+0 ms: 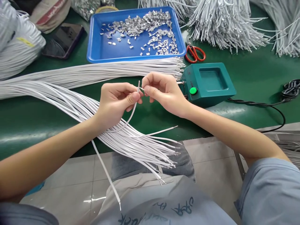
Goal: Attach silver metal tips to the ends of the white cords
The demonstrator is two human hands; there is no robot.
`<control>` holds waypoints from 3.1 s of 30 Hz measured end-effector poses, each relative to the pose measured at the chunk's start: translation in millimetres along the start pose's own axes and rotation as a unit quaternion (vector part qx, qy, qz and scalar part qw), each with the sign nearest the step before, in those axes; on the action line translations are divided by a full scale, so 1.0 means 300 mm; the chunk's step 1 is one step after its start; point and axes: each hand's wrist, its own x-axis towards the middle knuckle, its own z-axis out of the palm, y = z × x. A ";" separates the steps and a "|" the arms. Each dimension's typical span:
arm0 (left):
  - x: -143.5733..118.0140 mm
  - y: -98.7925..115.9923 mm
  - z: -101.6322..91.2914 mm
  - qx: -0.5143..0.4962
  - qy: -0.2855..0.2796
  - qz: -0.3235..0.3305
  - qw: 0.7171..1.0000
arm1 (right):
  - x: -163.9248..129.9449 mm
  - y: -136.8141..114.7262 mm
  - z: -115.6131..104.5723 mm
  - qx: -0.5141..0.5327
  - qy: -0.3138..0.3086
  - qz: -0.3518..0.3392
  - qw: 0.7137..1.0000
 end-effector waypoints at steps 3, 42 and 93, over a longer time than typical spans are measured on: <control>-0.007 0.003 0.003 0.024 0.022 0.015 0.999 | -0.005 0.005 -0.008 0.037 0.014 0.000 0.999; 0.013 -0.023 -0.009 0.136 0.000 -0.032 0.990 | -0.014 -0.102 -0.029 -0.305 0.027 0.102 0.947; 0.032 -0.049 -0.006 0.041 -0.023 -0.153 0.987 | 0.039 -0.064 -0.186 -0.628 -0.034 0.089 0.772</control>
